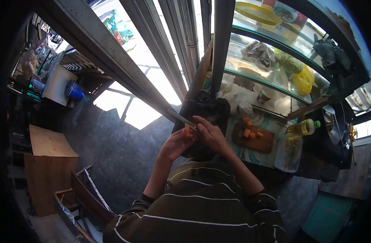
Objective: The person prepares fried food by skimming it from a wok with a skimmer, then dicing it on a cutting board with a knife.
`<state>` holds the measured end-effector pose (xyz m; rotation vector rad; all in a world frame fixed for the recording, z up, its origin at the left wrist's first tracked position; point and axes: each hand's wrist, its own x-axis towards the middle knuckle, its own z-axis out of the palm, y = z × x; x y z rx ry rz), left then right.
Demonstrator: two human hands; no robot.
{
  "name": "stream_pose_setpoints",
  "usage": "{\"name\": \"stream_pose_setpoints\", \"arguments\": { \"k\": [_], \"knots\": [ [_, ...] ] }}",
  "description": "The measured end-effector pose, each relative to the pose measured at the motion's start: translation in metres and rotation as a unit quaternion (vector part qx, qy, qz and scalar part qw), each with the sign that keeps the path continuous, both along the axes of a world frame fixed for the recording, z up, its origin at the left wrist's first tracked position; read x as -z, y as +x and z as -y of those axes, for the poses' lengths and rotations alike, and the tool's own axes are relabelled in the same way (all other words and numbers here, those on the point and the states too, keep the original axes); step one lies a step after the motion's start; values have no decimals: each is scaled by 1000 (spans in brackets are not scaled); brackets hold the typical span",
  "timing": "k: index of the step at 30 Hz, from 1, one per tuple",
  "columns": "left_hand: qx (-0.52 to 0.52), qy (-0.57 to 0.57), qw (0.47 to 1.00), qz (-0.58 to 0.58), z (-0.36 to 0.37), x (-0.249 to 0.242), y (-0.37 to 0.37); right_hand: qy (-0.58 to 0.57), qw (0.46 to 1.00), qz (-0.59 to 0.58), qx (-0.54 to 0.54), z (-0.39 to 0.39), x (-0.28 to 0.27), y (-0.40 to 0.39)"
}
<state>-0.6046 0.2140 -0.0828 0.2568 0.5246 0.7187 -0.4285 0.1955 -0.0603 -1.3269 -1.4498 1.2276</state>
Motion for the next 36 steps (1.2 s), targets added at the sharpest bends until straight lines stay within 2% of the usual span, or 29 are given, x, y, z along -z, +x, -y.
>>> {"name": "stream_pose_setpoints", "arguments": {
  "k": [2,6,9,11,12,14,18,23,29,30,32,36],
  "knots": [
    [7,-2,1000,-4,0,0,0,-47,999,1,16,0,-4,1],
    [15,-27,999,23,-1,4,0,-21,999,27,2,4,-10,0],
    [-4,-31,999,28,0,4,2,-21,995,74,-56,11,-24,-1],
    [-24,-28,999,23,0,1,3,-2,984,156,-85,13,-28,-1],
    [-19,-29,999,25,-1,-1,4,-2,984,157,-86,12,-23,0],
    [-12,-30,999,27,-2,-1,4,21,996,79,-34,10,-13,0],
    [-26,-44,998,25,-2,2,4,-39,995,85,-16,8,-19,3],
    [-40,-51,998,11,-2,8,3,60,995,76,22,7,-16,2],
    [-51,-47,998,-11,-1,7,4,114,985,109,73,5,1,2],
    [-44,-49,998,-15,-1,7,3,114,985,109,73,7,-1,3],
    [-38,-51,998,-18,0,7,3,17,996,38,81,8,-14,2],
    [-42,-59,997,-18,1,7,5,39,994,89,43,6,-2,5]
  ]
}}
